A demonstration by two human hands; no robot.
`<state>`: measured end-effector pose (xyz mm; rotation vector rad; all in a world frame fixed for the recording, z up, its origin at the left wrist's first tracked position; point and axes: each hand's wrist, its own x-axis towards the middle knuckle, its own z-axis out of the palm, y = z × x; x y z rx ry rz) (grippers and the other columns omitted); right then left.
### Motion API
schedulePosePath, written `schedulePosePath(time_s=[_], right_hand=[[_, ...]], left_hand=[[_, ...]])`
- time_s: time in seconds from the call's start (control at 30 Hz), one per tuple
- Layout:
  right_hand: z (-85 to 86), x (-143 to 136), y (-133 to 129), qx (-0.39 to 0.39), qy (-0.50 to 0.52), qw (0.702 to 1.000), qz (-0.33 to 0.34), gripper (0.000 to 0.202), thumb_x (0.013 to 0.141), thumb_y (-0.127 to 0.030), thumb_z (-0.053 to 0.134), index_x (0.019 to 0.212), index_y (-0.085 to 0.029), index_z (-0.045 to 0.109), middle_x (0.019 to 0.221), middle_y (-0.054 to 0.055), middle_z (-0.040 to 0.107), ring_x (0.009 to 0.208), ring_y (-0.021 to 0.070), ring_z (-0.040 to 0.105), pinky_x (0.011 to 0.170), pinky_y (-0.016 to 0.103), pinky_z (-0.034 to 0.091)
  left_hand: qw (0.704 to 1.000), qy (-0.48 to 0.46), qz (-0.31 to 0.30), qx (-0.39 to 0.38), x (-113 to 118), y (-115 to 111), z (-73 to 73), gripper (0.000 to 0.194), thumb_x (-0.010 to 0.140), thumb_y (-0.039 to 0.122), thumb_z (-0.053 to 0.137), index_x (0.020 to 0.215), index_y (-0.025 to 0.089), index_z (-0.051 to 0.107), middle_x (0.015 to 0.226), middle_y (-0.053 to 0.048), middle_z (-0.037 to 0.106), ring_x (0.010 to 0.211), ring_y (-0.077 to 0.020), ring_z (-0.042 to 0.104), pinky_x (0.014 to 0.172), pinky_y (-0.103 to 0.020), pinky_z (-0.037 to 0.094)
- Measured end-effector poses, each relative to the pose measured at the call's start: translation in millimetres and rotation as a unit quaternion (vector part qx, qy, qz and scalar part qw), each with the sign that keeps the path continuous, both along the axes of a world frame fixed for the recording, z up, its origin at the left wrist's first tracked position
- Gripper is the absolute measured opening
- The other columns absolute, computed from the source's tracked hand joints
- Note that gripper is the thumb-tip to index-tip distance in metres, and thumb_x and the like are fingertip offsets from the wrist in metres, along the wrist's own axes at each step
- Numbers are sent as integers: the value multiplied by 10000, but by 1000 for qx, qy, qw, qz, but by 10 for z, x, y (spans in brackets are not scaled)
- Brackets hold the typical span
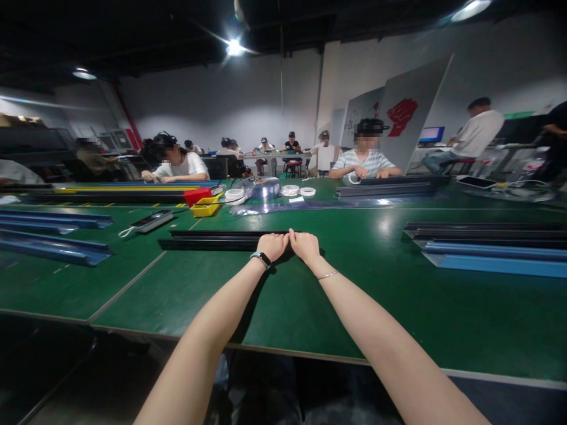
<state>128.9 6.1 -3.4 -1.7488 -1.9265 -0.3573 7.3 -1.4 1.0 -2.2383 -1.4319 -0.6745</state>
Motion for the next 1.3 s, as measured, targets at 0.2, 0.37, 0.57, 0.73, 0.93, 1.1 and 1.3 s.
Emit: schedulePosePath(time_s=[0.2,0.37,0.57,0.73,0.93,1.1,1.3], right_hand=[[-5,-3,-8,12,-1,1000,0,595,817,-437,97,755,-163,622,726,97,615,705,162,558,637,250,361],[6,1,-18,4,-2,1000,4,604,814,-443,100,749,-147,622,710,103,611,708,149,551,633,228,355],[30,-7,-42,5,-17,1000,5,598,818,-430,90,806,-146,616,745,109,606,719,146,544,636,224,349],[34,-13,-37,-16,-29,999,1,610,818,-432,80,800,-147,618,754,118,603,708,151,544,635,236,345],[64,-6,-72,8,-31,999,23,585,826,-412,90,815,-158,617,748,100,608,726,143,541,630,218,338],[71,-6,-74,-13,-36,999,31,595,825,-416,84,791,-164,622,753,97,609,723,141,543,636,219,337],[81,-15,-88,-4,-34,999,32,586,827,-402,84,791,-157,615,779,99,609,728,144,541,631,216,334]], left_hand=[[1000,2,3,-8,-9,13,-9,480,832,366,160,713,145,569,672,-70,581,656,-143,527,600,-251,332],[1000,-1,-15,13,-17,3,8,445,835,341,169,746,150,560,692,-66,582,680,-135,520,626,-248,330],[1000,-7,0,-9,-11,8,-6,475,833,350,157,715,138,565,683,-76,581,652,-143,523,596,-256,332],[1000,-1,-15,0,-13,-9,15,447,835,327,171,736,141,565,683,-76,579,666,-137,524,616,-252,336],[1000,-5,-3,2,-1,6,-4,457,834,330,169,704,143,566,662,-69,578,632,-138,523,592,-252,339],[1000,-4,-9,11,-8,10,-3,439,833,317,178,707,146,563,660,-66,575,633,-136,521,592,-249,336],[1000,-3,-5,14,-7,-4,5,439,834,313,173,719,137,559,662,-71,573,631,-132,518,595,-242,334]])
